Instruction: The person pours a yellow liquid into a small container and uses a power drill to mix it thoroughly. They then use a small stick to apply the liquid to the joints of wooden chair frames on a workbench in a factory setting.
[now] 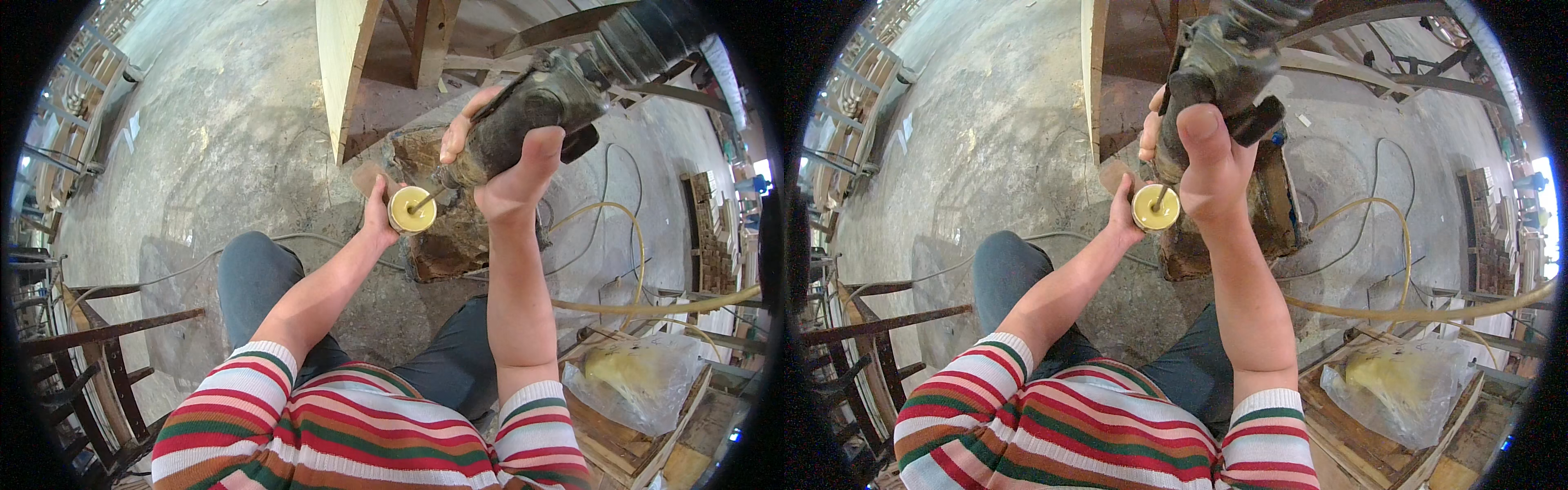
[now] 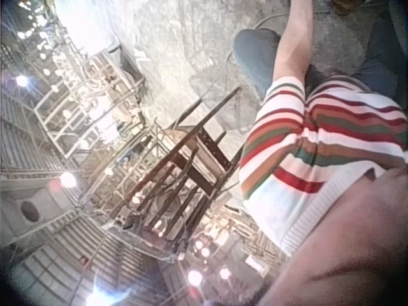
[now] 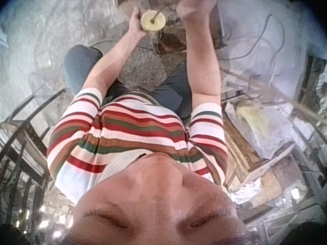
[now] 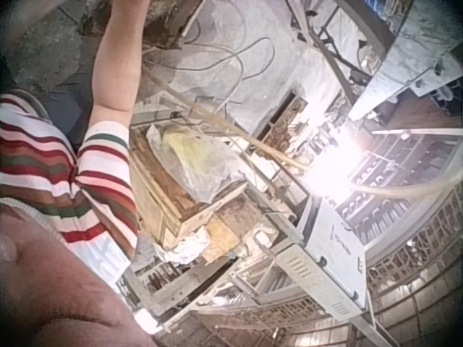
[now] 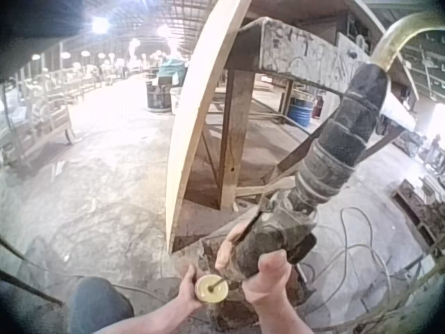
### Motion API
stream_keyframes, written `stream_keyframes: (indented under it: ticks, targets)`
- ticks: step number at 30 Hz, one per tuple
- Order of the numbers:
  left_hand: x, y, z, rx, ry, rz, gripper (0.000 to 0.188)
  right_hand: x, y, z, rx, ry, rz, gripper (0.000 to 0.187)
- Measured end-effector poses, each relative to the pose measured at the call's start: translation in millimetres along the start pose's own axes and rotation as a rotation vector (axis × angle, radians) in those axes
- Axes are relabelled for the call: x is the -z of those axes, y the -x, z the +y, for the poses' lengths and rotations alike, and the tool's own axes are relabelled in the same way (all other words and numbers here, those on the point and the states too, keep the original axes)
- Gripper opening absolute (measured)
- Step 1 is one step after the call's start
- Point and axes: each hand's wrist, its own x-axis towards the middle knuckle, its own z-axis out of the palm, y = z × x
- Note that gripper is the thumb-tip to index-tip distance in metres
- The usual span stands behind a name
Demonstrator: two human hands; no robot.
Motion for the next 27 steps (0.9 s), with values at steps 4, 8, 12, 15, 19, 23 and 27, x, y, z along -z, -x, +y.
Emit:
stream_keyframes:
  ticks: [4,8,12,15,19,23,27]
  targets:
    - [-3.5,2.1,-2.7,0.01,-0.029,-0.01,0.054,0.9,1.3,0.9,0.008,0.003,0.003,0.077]
    - [-2.5,2.7,-1.7,0.007,-0.019,-0.029,0.056,1.4,1.7,-0.4,0.023,0.01,-0.033,0.078]
    - [-1.2,2.5,-1.8,0.005,-0.01,-0.033,0.059,-2.8,3.8,-10.8,0.008,-0.009,-0.042,0.077]
    - [-2.8,3.0,-2.5,0.016,0.007,-0.033,0.06,-2.6,4.6,-14.0,0.007,-0.026,-0.052,0.076]
    - [-4.1,4.1,-2.9,0.026,0.011,-0.024,0.06,-3.9,4.8,-15.3,0.0,-0.016,-0.019,0.076]
    - [-0.9,2.6,-1.6,0.019,0.007,-0.028,0.058,-1.4,3.9,-11.4,0.07,-0.039,-0.056,0.076]
    - [-0.3,1.9,-2.1,0.0,-0.025,-0.008,0.057,-3.8,5.1,-14.4,0.01,-0.014,-0.051,0.077]
